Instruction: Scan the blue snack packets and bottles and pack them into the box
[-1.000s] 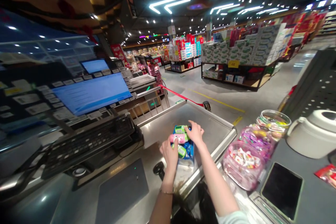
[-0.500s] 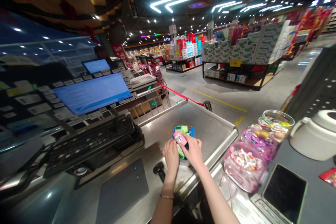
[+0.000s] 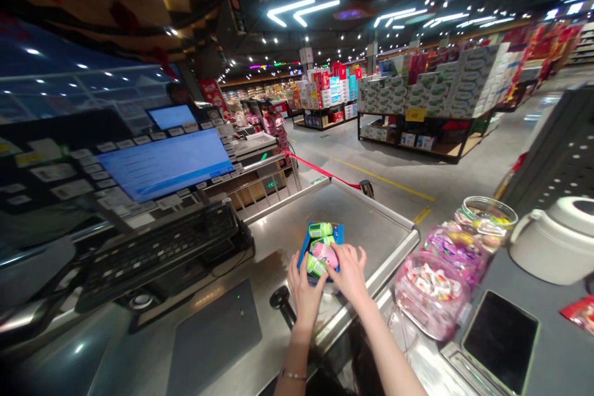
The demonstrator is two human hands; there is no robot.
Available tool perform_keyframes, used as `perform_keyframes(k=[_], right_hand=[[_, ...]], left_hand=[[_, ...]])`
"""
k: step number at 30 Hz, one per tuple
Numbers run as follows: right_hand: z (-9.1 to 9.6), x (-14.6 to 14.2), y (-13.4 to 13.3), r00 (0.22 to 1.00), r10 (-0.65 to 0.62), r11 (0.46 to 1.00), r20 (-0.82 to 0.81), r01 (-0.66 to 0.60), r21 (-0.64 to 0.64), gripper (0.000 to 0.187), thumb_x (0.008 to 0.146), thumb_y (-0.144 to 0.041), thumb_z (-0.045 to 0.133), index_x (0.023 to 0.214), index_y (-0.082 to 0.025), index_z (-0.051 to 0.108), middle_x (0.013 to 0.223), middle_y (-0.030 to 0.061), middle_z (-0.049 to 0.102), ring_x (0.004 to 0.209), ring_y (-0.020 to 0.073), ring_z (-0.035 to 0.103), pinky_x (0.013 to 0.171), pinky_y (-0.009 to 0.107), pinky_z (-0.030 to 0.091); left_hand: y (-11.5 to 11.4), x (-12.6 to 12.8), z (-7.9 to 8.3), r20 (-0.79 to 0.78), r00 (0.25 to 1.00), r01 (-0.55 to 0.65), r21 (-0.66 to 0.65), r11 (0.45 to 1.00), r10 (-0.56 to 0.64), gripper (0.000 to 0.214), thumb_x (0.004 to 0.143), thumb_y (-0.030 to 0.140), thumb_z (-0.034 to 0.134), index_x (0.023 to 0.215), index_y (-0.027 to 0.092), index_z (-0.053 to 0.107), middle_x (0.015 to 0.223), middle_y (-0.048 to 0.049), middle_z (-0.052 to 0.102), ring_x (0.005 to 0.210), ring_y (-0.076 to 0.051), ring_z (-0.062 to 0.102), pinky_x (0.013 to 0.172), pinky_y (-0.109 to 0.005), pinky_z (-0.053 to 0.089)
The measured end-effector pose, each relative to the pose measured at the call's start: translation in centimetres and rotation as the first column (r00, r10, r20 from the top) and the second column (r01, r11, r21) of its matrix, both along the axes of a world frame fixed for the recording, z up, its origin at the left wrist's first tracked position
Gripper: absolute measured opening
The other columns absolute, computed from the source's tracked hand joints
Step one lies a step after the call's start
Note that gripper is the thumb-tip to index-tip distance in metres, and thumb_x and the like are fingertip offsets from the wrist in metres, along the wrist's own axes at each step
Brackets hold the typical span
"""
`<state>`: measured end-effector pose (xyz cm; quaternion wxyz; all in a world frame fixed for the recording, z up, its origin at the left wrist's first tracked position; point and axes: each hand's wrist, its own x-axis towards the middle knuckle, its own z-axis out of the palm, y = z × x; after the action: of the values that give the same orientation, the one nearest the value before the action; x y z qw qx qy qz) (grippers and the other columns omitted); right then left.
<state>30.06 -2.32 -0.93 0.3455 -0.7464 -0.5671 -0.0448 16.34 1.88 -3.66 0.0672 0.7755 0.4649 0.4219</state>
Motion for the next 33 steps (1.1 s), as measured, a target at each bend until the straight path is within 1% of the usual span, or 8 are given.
perform_keyframes(k=[6, 11, 14, 18, 21, 23, 26, 33], right_hand=[[-0.2, -0.9, 1.0, 0.992, -0.078, 0.997, -0.095, 0.078, -0.003, 0.032, 0.086, -0.033, 0.049, 0.116, -0.023, 0.056, 0.114, 0.0071, 0.064, 0.108, 0.0248, 0.054, 0.103, 0.049, 0.019], [0.1, -1.3, 0.9, 0.994, -0.082, 0.996, -0.073, 0.084, 0.024, 0.041, 0.085, -0.037, 0.052, 0.123, -0.022, 0.052, 0.119, 0.0092, 0.062, 0.114, 0.0274, 0.051, 0.103, 0.052, 0.019], [0.9, -1.6, 0.2, 0.992, -0.071, 0.978, -0.101, 0.089, 0.190, 0.052, 0.083, -0.043, 0.055, 0.128, -0.020, 0.048, 0.123, 0.0118, 0.060, 0.116, 0.0289, 0.050, 0.102, 0.052, 0.025], [1.2, -3.9, -1.3, 0.957, 0.101, 0.918, -0.273, 0.016, 0.397, 0.033, 0.088, -0.040, 0.050, 0.113, -0.018, 0.056, 0.105, 0.0107, 0.066, 0.098, 0.0228, 0.060, 0.091, 0.039, 0.042], [-0.5, -7.5, -2.0, 0.866, 0.286, 0.957, -0.409, -0.234, 0.172, 0.030, 0.091, -0.036, 0.044, 0.114, -0.018, 0.055, 0.087, 0.0056, 0.068, 0.077, 0.0181, 0.065, 0.077, 0.030, 0.048], [-2.2, -10.2, -1.8, 0.844, 0.305, 0.916, -0.441, -0.387, -0.107, 0.036, 0.088, -0.033, 0.048, 0.121, -0.017, 0.052, 0.096, 0.0072, 0.069, 0.084, 0.0193, 0.066, 0.078, 0.029, 0.049], [-4.7, -13.5, -0.7, 0.871, 0.249, 0.868, -0.424, -0.395, -0.302, 0.046, 0.080, -0.033, 0.060, 0.122, -0.013, 0.054, 0.117, 0.0143, 0.064, 0.106, 0.0243, 0.063, 0.089, 0.030, 0.046], [-6.2, -16.9, 2.0, 0.899, 0.112, 0.845, -0.422, -0.310, -0.436, 0.030, 0.079, -0.039, 0.062, 0.093, -0.014, 0.068, 0.094, 0.0157, 0.073, 0.093, 0.0273, 0.069, 0.074, 0.029, 0.048]], left_hand=[[1.0, 1.1, 0.2, -0.005, 0.999, -0.050, -0.057, 0.997, 0.050, 0.060, 0.080, 0.035, 0.062, 0.135, 0.022, 0.042, 0.143, -0.0160, 0.038, 0.136, -0.033, 0.031, 0.107, -0.052, 0.033], [0.8, 0.0, 1.2, 0.052, 0.999, -0.006, -0.112, 0.994, 0.012, 0.085, 0.071, 0.041, 0.071, 0.143, 0.023, 0.030, 0.146, -0.0173, 0.031, 0.138, -0.036, 0.027, 0.107, -0.055, 0.031], [-0.2, -1.9, 1.9, 0.128, 0.992, 0.021, -0.120, 0.993, -0.005, 0.091, 0.069, 0.042, 0.073, 0.144, 0.025, 0.025, 0.145, -0.0162, 0.032, 0.137, -0.034, 0.030, 0.108, -0.055, 0.031], [-2.0, -6.1, 1.1, 0.196, 0.980, -0.016, -0.134, 0.991, 0.042, 0.075, 0.077, 0.041, 0.067, 0.141, 0.026, 0.031, 0.142, -0.0144, 0.037, 0.134, -0.031, 0.035, 0.108, -0.054, 0.033], [-4.0, -9.9, -1.1, 0.199, 0.973, -0.091, -0.136, 0.986, 0.117, 0.058, 0.081, 0.037, 0.063, 0.134, 0.024, 0.041, 0.136, -0.0132, 0.045, 0.129, -0.029, 0.042, 0.107, -0.052, 0.035], [-5.6, -12.3, -2.8, 0.194, 0.966, -0.143, -0.145, 0.979, 0.169, 0.051, 0.082, 0.035, 0.061, 0.129, 0.022, 0.047, 0.132, -0.0133, 0.049, 0.125, -0.028, 0.045, 0.106, -0.051, 0.037], [-7.8, -15.0, -4.5, 0.180, 0.960, -0.181, -0.180, 0.967, 0.213, 0.046, 0.084, 0.033, 0.058, 0.127, 0.020, 0.049, 0.130, -0.0139, 0.051, 0.123, -0.027, 0.048, 0.105, -0.048, 0.039], [-8.5, -17.6, -5.4, 0.185, 0.942, -0.243, -0.199, 0.949, 0.280, 0.041, 0.084, 0.034, 0.054, 0.123, 0.020, 0.053, 0.127, -0.0143, 0.053, 0.121, -0.028, 0.050, 0.103, -0.050, 0.041]])
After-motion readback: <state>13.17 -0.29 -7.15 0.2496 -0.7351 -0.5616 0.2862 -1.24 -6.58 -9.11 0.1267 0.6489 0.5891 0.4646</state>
